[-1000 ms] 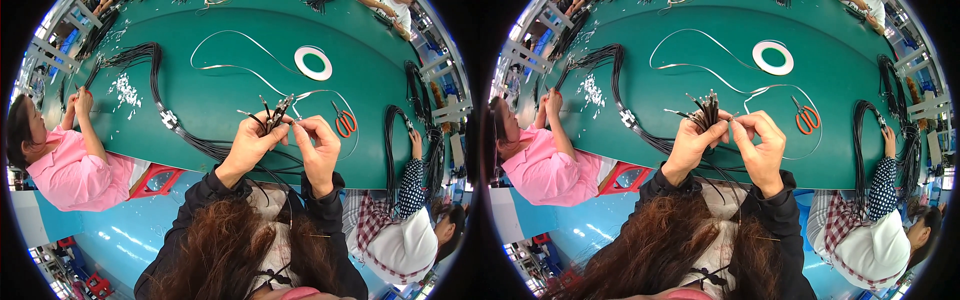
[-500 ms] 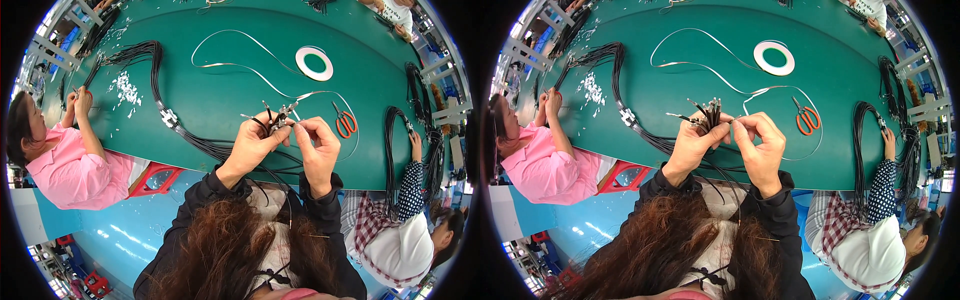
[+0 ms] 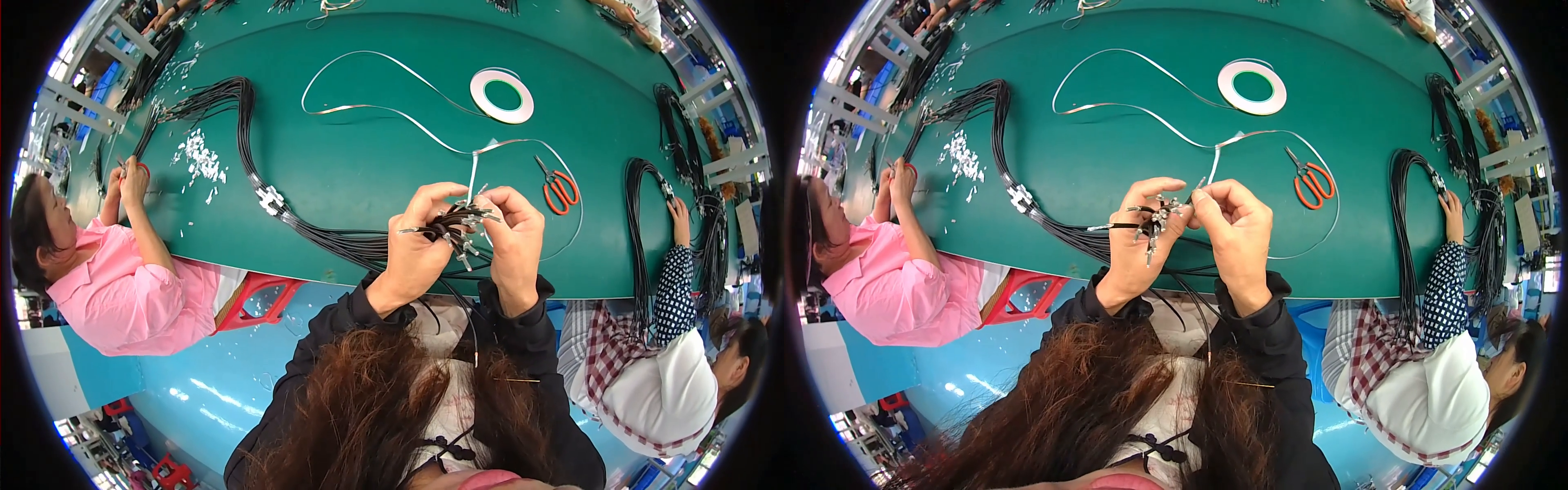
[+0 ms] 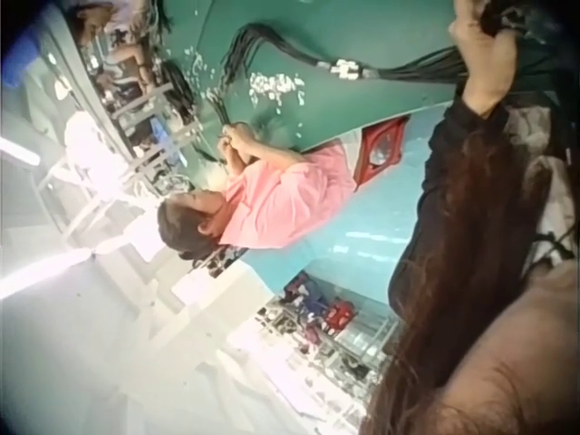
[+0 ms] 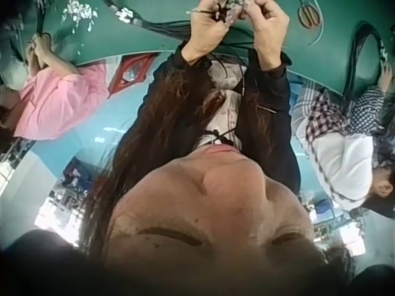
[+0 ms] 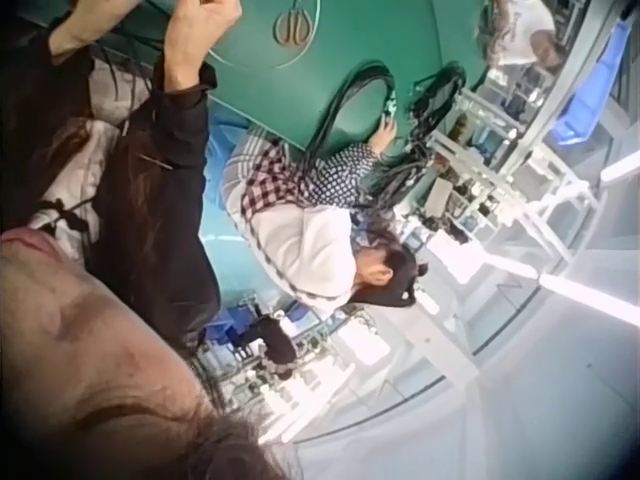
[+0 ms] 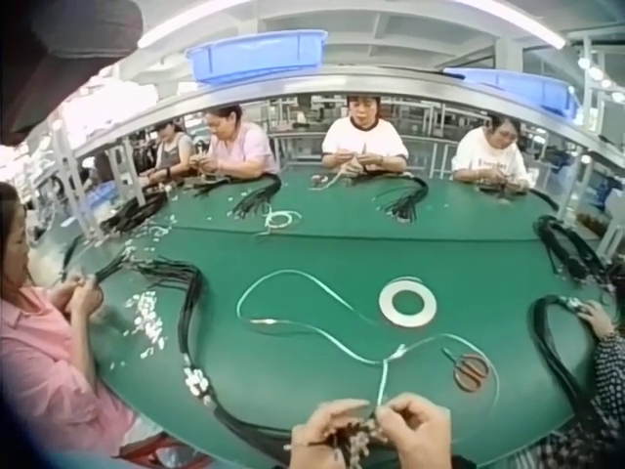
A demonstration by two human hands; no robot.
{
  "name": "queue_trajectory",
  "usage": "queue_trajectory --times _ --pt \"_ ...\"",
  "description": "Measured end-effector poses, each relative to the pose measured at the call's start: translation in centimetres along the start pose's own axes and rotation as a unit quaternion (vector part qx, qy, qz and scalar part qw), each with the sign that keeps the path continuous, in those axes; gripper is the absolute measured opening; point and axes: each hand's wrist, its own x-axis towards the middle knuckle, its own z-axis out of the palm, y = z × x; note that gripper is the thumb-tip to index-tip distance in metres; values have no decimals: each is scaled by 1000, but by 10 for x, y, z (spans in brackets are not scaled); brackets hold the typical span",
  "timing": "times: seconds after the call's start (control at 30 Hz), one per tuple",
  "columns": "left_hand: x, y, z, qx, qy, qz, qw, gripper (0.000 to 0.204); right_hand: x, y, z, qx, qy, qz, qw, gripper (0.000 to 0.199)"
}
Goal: The person wraps white tape around the ends of black wires by hand, handling the wires one at a time while holding the bundle. After taping each wire, the person tears the tape and repeats the process on the next wire.
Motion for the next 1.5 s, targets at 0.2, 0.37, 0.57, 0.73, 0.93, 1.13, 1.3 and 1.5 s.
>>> queue_trajectory --times 0.2,0.37,0.57,0.73,0.93,1.13,1.3,1.5 --pt "-1 -15 -2 36 2 11 999 24 4 -1 -5 11 -18 45 999 6" --pt "0 -8 -3 -9 -31 -9 999 24 4 5 -7 25 -17 29 999 7" --pt "-6 -14 1 -21 -11 31 999 25 -1 1 -6 47 -23 38 998 8" --pt "-8 -26 3 15 10 88 996 28 1 4 -9 56 -36 41 997 10" --pt "-6 -25 2 81 6 126 989 28 4 6 -10 56 -48 43 996 11" --pt "-7 -17 5 60 27 93 994 21 1 6 -10 66 -68 34 995 12" --pt "-7 -10 4 43 28 57 997 20 0 8 -8 44 -66 28 996 12" --pt "-8 -4 4 39 18 34 999 19 1 6 -6 48 -57 23 997 12"
